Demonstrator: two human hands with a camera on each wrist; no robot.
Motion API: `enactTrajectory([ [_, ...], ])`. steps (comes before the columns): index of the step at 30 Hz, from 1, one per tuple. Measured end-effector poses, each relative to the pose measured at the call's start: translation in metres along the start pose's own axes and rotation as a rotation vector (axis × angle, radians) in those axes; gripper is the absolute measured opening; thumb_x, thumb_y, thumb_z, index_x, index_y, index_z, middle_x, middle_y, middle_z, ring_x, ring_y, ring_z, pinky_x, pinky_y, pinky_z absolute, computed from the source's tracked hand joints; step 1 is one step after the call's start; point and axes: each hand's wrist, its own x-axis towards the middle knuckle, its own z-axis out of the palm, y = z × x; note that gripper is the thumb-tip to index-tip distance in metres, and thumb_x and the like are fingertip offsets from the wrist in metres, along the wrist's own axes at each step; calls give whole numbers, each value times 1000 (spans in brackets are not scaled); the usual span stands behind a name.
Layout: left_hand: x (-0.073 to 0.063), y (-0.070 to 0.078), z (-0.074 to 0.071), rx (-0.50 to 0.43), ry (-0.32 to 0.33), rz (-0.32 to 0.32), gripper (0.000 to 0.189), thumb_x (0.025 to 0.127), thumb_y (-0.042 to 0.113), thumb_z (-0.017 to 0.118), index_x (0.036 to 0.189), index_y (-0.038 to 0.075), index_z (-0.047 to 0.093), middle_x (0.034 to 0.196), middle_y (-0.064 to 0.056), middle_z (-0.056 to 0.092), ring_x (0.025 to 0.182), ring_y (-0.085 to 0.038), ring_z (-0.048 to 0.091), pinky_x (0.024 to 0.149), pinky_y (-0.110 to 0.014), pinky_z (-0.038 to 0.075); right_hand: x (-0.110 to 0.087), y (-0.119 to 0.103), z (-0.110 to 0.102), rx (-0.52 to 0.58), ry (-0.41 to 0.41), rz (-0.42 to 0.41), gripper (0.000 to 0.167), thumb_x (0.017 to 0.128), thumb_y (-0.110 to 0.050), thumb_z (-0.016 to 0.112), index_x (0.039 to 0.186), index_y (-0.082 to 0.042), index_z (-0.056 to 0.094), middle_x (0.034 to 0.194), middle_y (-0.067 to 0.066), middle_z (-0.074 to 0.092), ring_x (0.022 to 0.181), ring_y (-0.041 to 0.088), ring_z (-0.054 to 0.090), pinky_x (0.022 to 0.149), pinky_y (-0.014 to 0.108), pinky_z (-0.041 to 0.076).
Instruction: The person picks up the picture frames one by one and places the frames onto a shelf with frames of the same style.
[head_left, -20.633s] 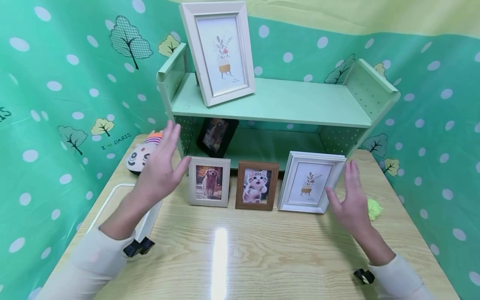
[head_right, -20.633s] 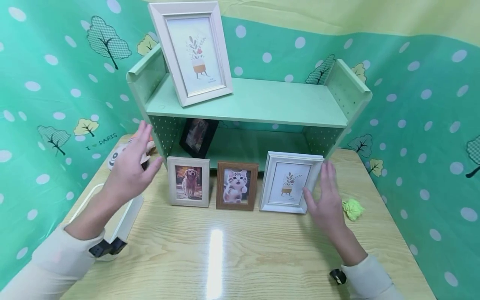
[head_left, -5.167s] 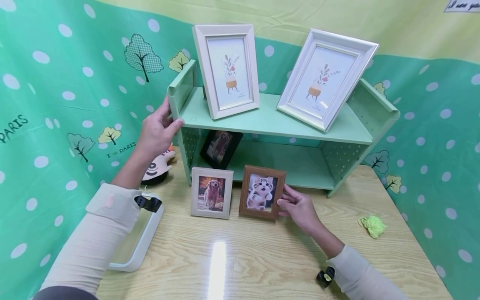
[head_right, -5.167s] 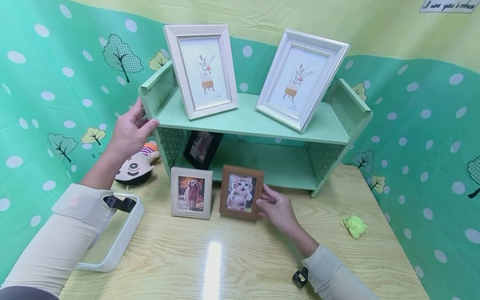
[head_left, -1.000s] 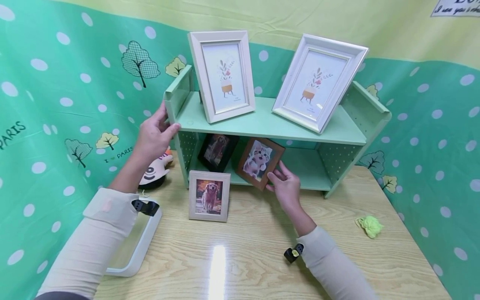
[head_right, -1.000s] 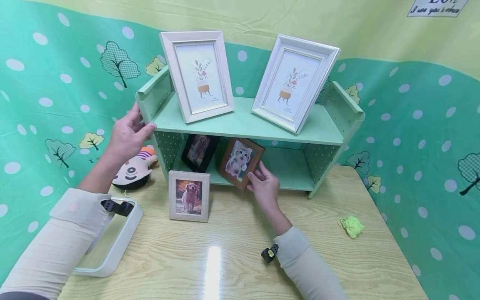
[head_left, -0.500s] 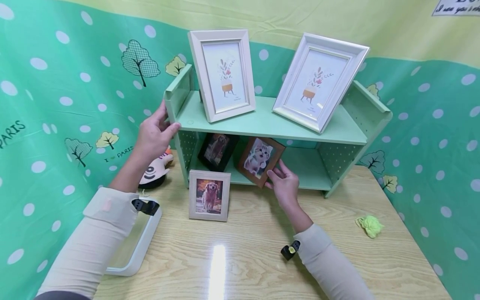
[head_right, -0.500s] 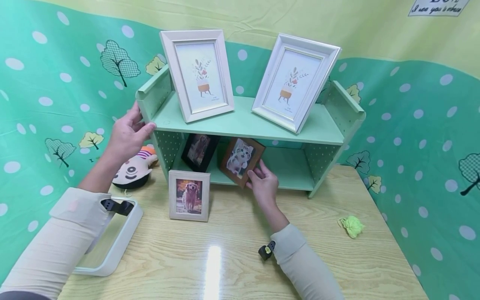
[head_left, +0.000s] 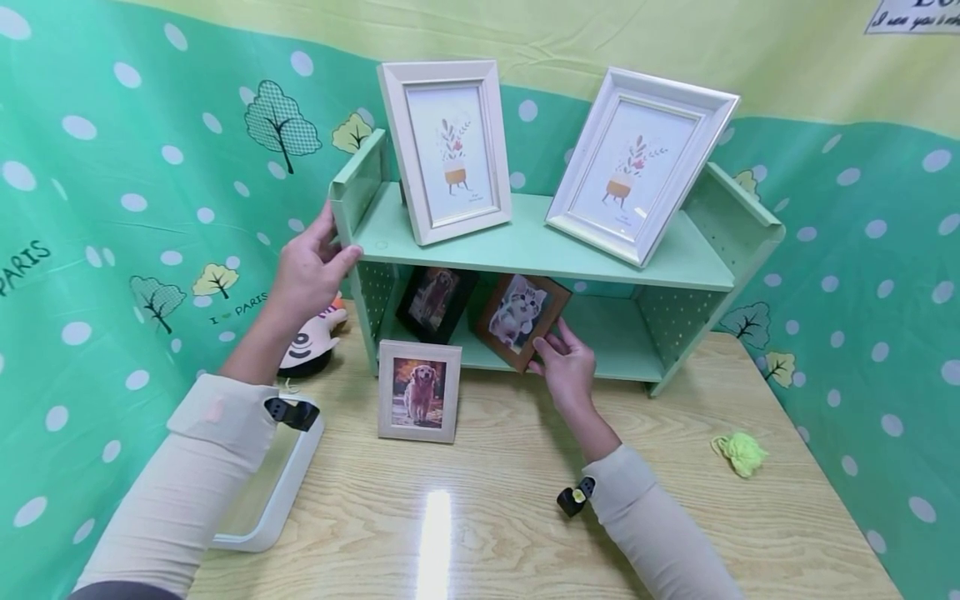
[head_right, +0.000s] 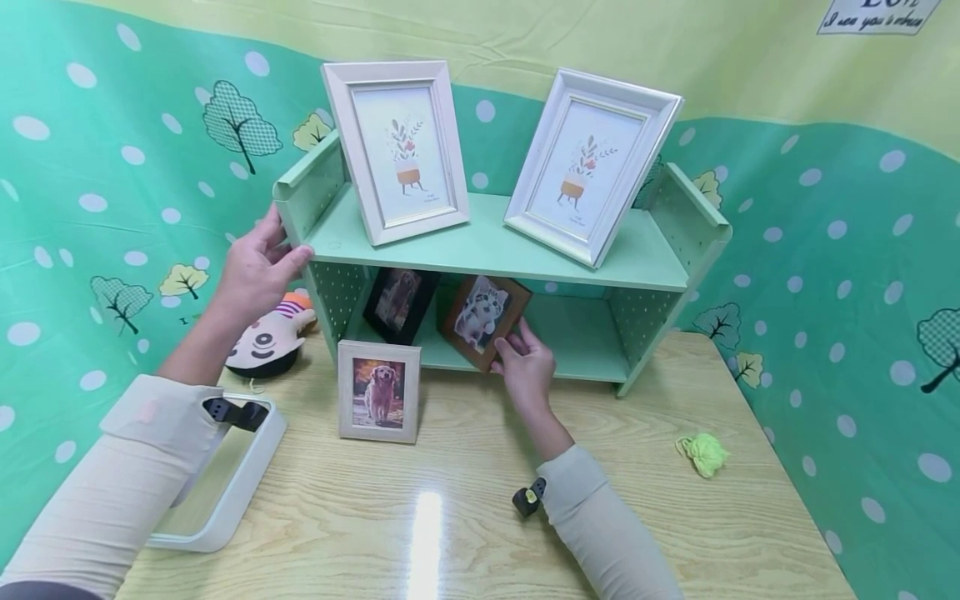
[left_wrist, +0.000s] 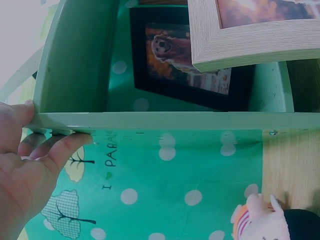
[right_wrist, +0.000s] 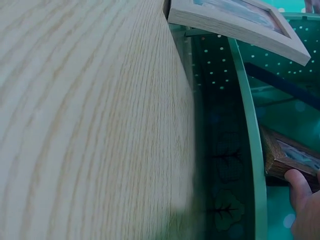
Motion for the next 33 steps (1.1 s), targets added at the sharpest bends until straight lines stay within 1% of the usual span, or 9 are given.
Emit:
enactTrajectory([
  [6,-2,-1,-1,7,7,1,74,105,21,57,156,50,13,167,-6,30,146,-38,44,108,-48,51,1,0,3,4,-1,2,68,96,-7,70,156,-17,40,140,19,63,119,31,69,76,26,66],
  [14,-1,0,0,12,10,1,75,104,20,58,157,48,13,167,-6,29,146,-39,43,108,-48,51,4,2,7,25,4,19,69,96,-7,70,156,-20,40,138,18,64,119,31,69,77,27,66],
  [20,0,0,0,10,6,-4,75,104,19,58,157,50,14,167,-5,29,146,-38,43,108,-49,52,4,1,7,15,13,16,69,95,-8,71,156,-19,40,139,18,64,119,31,69,76,26,66],
  [26,0,1,0,2,4,3,76,104,18,58,158,47,13,168,-6,28,147,-39,42,108,-48,51,6,1,8,10,13,16,69,96,-8,71,156,-20,40,138,18,65,119,31,69,76,26,66],
  [33,0,1,0,25,6,2,74,105,22,57,157,49,12,168,-3,27,147,-37,41,109,-49,50,10,2,9,-12,12,-5,68,96,-9,71,155,-20,41,136,18,66,115,32,71,75,27,67],
])
